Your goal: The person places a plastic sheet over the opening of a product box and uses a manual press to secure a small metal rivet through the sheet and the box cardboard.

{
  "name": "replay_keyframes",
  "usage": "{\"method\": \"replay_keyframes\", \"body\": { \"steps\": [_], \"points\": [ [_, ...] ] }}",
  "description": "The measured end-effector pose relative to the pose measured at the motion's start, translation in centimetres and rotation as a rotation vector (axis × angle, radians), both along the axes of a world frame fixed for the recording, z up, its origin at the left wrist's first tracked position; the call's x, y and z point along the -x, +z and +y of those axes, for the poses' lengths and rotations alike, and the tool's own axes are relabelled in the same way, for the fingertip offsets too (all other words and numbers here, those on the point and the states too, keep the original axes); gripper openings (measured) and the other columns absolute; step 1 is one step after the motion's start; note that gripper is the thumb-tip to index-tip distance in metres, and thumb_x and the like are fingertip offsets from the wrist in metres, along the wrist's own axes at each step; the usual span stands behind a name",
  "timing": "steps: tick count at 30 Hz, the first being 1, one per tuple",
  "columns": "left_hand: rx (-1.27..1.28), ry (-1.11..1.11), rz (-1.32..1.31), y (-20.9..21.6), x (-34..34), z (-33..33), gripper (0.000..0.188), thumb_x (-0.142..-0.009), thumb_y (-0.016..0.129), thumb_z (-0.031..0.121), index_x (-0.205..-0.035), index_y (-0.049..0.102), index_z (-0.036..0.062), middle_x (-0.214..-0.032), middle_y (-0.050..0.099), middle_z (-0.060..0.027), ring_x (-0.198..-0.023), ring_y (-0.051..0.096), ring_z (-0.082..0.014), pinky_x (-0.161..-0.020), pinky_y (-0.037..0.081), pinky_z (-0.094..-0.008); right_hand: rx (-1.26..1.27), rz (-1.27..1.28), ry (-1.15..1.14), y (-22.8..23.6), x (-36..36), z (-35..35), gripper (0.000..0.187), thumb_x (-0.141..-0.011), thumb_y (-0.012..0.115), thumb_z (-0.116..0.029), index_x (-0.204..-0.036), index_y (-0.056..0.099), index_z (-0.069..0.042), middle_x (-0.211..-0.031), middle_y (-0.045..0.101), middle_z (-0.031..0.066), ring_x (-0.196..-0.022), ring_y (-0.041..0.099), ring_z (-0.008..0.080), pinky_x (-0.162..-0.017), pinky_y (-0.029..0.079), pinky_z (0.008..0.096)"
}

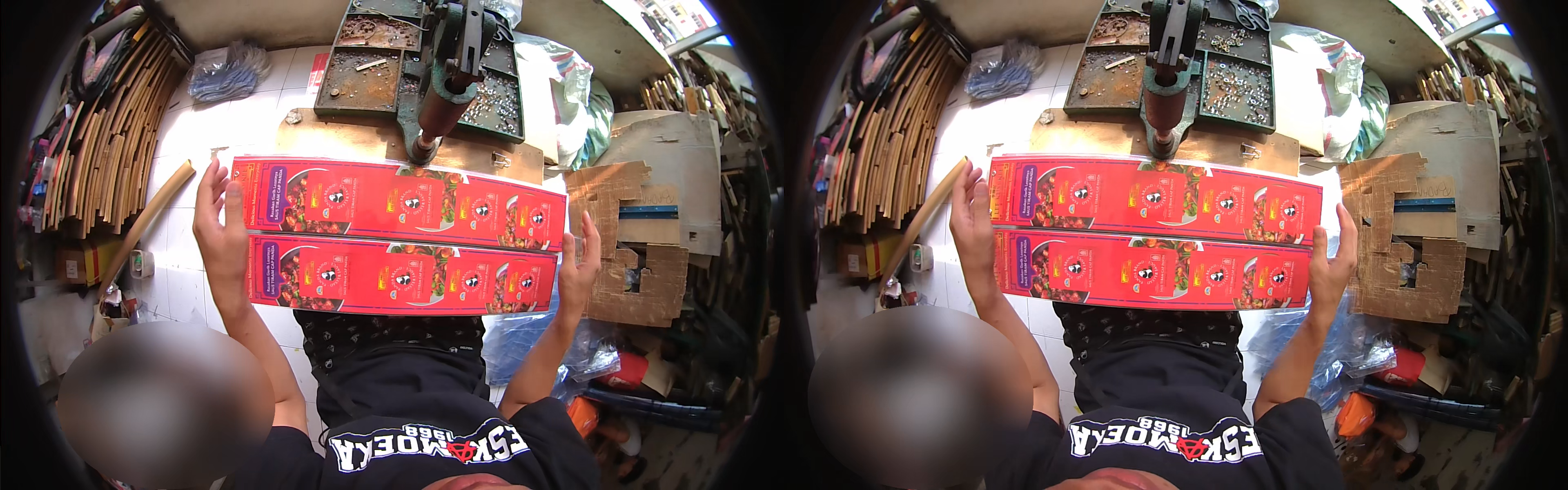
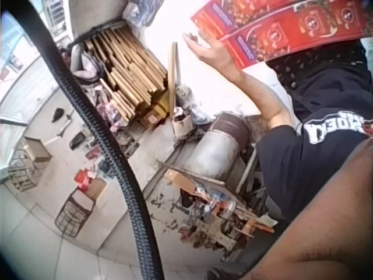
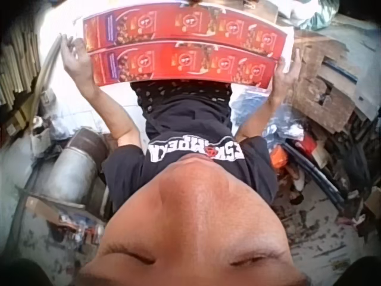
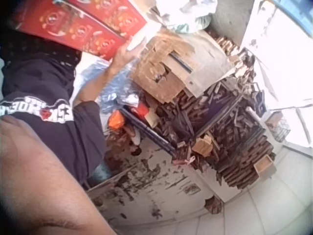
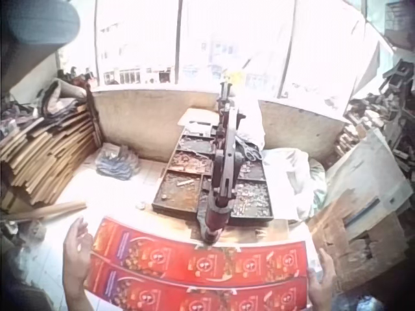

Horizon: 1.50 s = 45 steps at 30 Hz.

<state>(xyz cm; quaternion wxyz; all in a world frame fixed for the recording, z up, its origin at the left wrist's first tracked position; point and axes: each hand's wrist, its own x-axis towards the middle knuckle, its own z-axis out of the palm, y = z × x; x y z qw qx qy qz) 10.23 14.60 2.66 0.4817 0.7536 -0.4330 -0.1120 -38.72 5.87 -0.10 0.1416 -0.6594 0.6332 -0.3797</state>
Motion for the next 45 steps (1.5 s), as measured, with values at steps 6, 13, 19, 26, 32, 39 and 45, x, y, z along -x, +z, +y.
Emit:
{"method": "replay_keyframes", "body": {
  "steps": [6,13,19,26,32,39,45],
  "points": [
    [0.04,-0.489,0.267,0.0,7.7,-11.3,0.028,-0.097,0.065,0.017,-0.119,0.067,0.0011,-0.094,0.072,-0.0085,-0.079,0.068,-0.0125,-0.071,0.054,-0.0257,0.086,0.171,0.385,2.7,-8.1,-7.4,0.032,-0.091,0.069,-0.016,-0.122,0.067,-0.009,-0.116,0.067,0.0162,-0.106,0.065,0.0322,-0.09,0.052,0.0395],
    [0.167,-0.404,0.387,-6.0,8.4,-15.8,0.021,-0.096,0.062,0.015,-0.111,0.069,0.0021,-0.079,0.07,-0.0032,-0.067,0.063,-0.0068,-0.058,0.051,-0.0231,-0.057,0.641,0.482,0.7,-9.6,-12.0,0.029,-0.085,0.071,-0.02,-0.112,0.069,-0.008,-0.101,0.066,0.0121,-0.095,0.066,0.0323,-0.082,0.053,0.0433],
    [0.151,-0.43,0.257,-7.0,8.2,-15.3,0.018,-0.095,0.062,0.015,-0.104,0.071,0.0015,-0.073,0.068,-0.0032,-0.065,0.061,-0.0066,-0.058,0.049,-0.0249,-0.006,0.639,0.61,0.0,-9.6,-13.4,0.019,-0.082,0.072,-0.018,-0.098,0.073,-0.008,-0.087,0.066,0.0115,-0.087,0.067,0.0324,-0.079,0.054,0.0434],
    [0.164,-0.441,0.237,-7.0,8.3,-15.5,0.019,-0.094,0.062,0.014,-0.102,0.07,-0.0012,-0.073,0.07,-0.0078,-0.068,0.068,-0.0116,-0.062,0.052,-0.0273,0.018,0.575,0.685,0.1,-9.2,-13.9,0.016,-0.082,0.072,-0.013,-0.095,0.072,-0.003,-0.086,0.068,0.0123,-0.078,0.067,0.0323,-0.071,0.053,0.0408],
    [0.18,-0.441,0.152,-7.2,8.3,-15.6,0.02,-0.092,0.063,0.014,-0.103,0.071,-0.0004,-0.077,0.072,-0.0117,-0.068,0.069,-0.0154,-0.063,0.053,-0.029,0.076,0.526,0.715,0.1,-9.6,-14.0,0.014,-0.083,0.073,-0.014,-0.094,0.073,-0.006,-0.085,0.068,0.0098,-0.075,0.067,0.0311,-0.069,0.054,0.0403],
    [0.067,-0.412,-0.185,-6.9,8.8,-14.7,0.016,-0.086,0.066,0.018,-0.093,0.073,0.0057,-0.089,0.067,-0.0116,-0.082,0.066,-0.0279,-0.075,0.053,-0.0398,0.079,0.159,0.717,3.4,-13.5,-10.8,0.016,-0.086,0.074,-0.001,-0.101,0.071,0.001,-0.089,0.07,0.0088,-0.08,0.072,0.0179,-0.071,0.057,0.0294],
    [-0.026,-0.458,-0.306,-6.6,8.9,-14.6,0.015,-0.086,0.067,0.023,-0.087,0.074,0.0091,-0.089,0.064,-0.01,-0.091,0.064,-0.0293,-0.08,0.052,-0.0422,-0.188,-0.226,0.824,2.3,-16.1,-7.3,0.023,-0.088,0.069,0.005,-0.11,0.065,0.002,-0.098,0.067,0.0103,-0.09,0.071,0.0171,-0.076,0.058,0.0273]
  ]
}}
